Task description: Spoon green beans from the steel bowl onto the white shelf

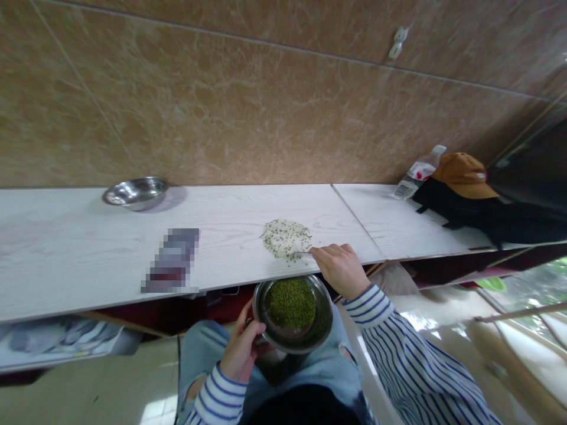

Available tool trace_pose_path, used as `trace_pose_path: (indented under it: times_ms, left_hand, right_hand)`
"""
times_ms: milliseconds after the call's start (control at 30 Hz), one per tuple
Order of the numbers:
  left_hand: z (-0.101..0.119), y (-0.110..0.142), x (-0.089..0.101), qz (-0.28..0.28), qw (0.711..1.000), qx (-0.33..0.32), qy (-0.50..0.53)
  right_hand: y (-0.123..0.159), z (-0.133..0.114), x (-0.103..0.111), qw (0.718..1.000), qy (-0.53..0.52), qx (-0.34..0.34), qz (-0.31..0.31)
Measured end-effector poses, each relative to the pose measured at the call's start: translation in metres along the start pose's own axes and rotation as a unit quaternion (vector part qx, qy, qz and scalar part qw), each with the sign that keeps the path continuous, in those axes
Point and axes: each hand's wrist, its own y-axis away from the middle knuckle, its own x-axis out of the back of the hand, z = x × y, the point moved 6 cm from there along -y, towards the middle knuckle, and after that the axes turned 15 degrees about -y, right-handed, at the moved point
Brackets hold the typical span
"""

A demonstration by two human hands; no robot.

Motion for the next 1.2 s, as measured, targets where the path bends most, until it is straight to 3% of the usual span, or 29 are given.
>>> trace_pose_path:
  times_ms: [333,633,1000,1200]
  left_hand:
    - [-0.001,-0.005,-0.01,0.003,1.0,0.003,0.013]
    - [0.011,-0.009,0.0,0.018,0.999,-0.004,0.033]
    - [0.008,-0.017,0.008,0.032,0.999,0.018,0.036]
    - [0.001,-0.011,0.007,0.046,0.998,0.0,0.048]
  right_hand:
    - [0.007,0.011,0.007,1.0,-0.005,0.02,0.021]
    - [-0.003,0.009,0.001,0.996,-0.055,0.06,0.027]
    - [-0.021,0.019,0.006,0.994,-0.088,0.062,-0.004]
    - [-0.016,0.037,0.01,0.996,-0.049,0.06,0.038]
